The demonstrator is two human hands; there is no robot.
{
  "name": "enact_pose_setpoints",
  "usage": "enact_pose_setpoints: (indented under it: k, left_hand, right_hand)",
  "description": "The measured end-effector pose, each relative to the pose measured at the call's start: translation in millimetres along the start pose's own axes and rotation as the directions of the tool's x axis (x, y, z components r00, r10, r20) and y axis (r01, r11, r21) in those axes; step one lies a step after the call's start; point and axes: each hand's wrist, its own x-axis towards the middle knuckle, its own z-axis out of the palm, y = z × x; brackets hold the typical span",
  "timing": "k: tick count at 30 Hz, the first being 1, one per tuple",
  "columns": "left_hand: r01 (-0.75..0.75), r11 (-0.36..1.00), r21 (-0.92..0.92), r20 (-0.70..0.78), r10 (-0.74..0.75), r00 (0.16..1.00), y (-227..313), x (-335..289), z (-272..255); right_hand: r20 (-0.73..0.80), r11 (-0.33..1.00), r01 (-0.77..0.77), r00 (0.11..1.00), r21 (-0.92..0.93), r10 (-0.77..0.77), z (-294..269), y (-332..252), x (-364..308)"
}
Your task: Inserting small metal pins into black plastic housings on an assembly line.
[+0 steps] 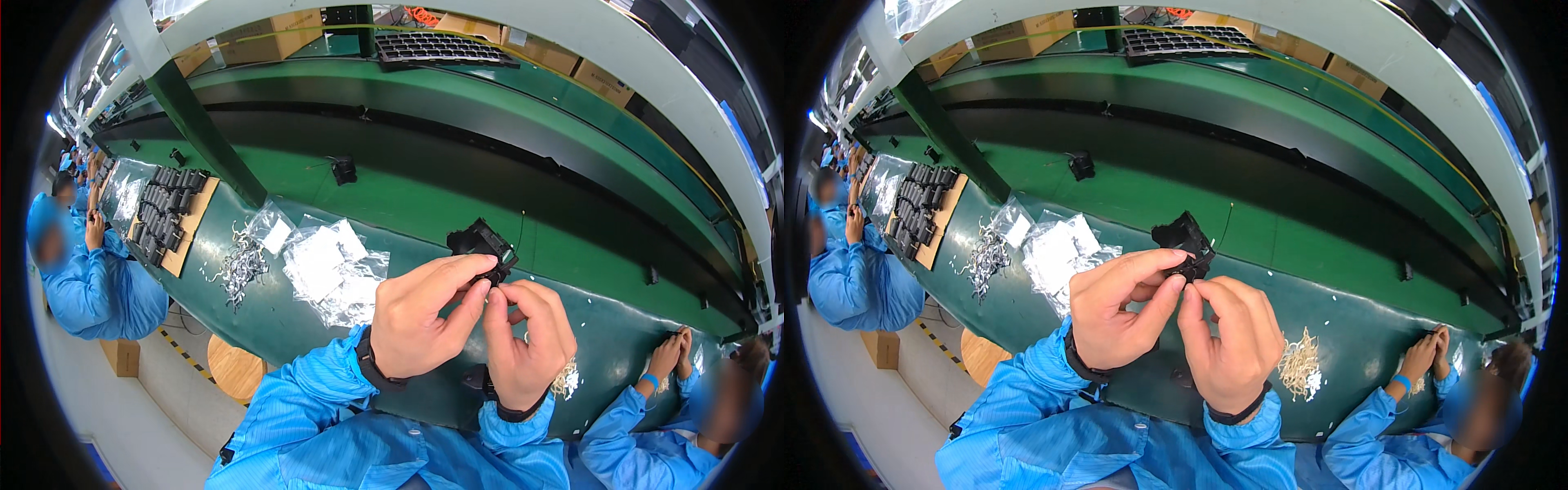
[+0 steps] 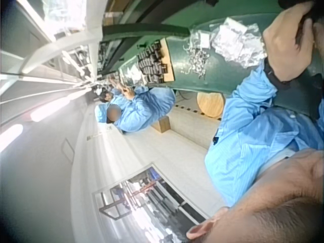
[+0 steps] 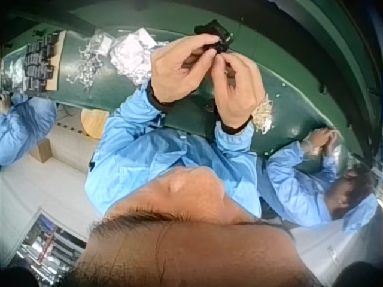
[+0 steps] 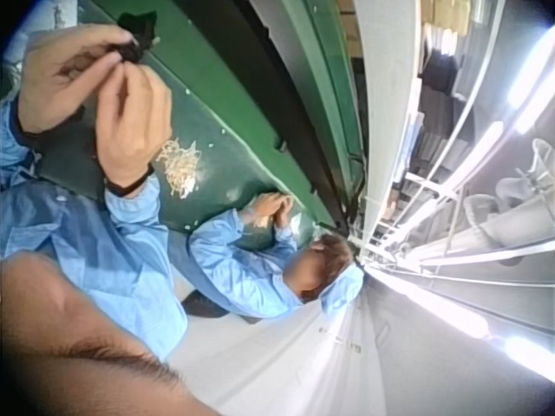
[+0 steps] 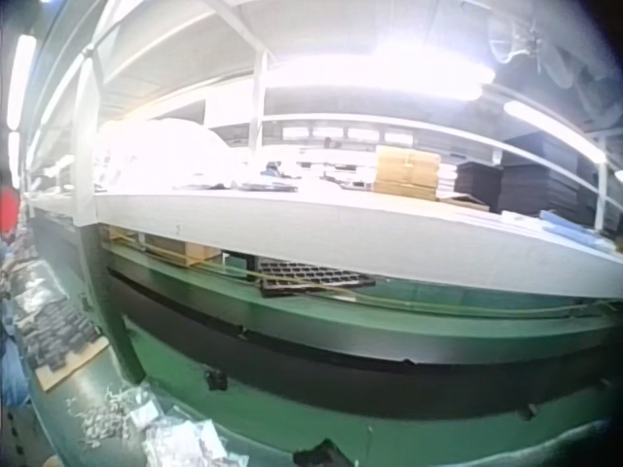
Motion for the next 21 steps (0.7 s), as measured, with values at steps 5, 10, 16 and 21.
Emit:
enact_pose_setpoints:
  k: [5, 10, 16, 21]
  left_hand:
    - [-0.011, 0.999, 0.039, 0.010, 0.010, 1.000, 0.5, -0.6, -1.9]
    - [-0.034, 0.999, 0.025, 0.045, 0.033, 0.998, 7.1, 1.3, -2.5]
    - [-0.103, 0.993, 0.062, 0.079, 0.098, 0.992, 7.4, 2.5, -4.3]
    - [-0.136, 0.987, 0.086, 0.091, 0.128, 0.988, 8.9, 5.2, -4.2]
  right_hand:
    - [-0.009, 0.999, -0.046, 0.999, 0.017, 0.046, 1.1, -3.2, -0.1]
    - [-0.032, 0.992, -0.112, 0.993, 0.055, 0.113, 0.0, 0.5, 1.3]
    - [0.027, 0.966, -0.205, 0.979, 0.158, 0.203, -7.2, 0.1, 3.6]
    - [0.104, 0.827, -0.428, 0.901, 0.365, 0.420, -9.9, 6.8, 3.3]
